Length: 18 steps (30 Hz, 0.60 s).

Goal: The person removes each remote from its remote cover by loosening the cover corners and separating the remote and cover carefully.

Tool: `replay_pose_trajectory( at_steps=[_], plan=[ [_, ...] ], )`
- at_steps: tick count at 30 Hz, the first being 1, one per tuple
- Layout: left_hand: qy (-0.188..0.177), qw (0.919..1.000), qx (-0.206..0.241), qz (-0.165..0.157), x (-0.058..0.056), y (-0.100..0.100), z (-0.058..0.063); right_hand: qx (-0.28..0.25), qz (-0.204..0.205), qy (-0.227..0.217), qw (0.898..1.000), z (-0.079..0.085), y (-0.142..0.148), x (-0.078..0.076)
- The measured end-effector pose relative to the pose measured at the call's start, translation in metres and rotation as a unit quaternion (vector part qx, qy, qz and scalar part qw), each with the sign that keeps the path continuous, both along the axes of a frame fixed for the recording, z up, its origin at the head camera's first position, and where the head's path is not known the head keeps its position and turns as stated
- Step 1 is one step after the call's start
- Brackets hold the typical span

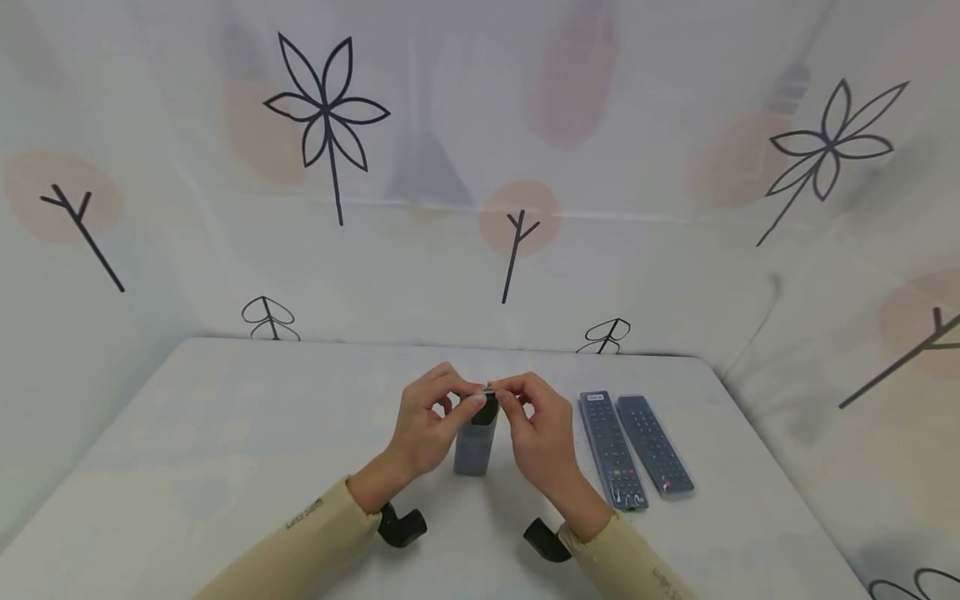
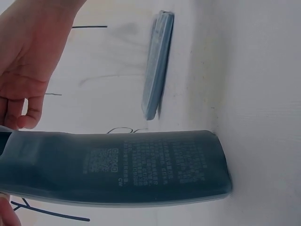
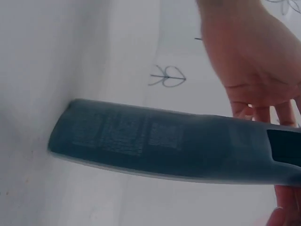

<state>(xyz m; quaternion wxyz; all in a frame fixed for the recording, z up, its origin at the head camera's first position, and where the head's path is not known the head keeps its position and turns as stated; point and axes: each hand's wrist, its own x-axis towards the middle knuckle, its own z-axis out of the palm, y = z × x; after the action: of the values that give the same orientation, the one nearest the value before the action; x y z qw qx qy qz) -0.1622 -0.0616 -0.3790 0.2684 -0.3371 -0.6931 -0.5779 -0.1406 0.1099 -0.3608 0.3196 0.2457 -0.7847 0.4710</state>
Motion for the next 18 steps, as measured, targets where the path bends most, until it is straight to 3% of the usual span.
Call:
replay_pose_trajectory(
  at_steps=[8, 14, 18],
  plan=[
    [0.0, 1.0, 0.002, 0.003, 0.0, 0.0, 0.001, -0.043, 0.024, -0.153, 0.987, 0.009, 0.003, 0.0],
    [-0.005, 1.0, -0.004, 0.006, 0.001, 0.001, 0.002, -0.095, 0.07, -0.263, 0.958, 0.013, 0.008, -0.004],
    [-0.009, 0.9999, -0.003, 0.004, 0.002, 0.001, 0.001, -0.115, 0.089, -0.306, 0.941, 0.015, 0.009, -0.006]
  ],
)
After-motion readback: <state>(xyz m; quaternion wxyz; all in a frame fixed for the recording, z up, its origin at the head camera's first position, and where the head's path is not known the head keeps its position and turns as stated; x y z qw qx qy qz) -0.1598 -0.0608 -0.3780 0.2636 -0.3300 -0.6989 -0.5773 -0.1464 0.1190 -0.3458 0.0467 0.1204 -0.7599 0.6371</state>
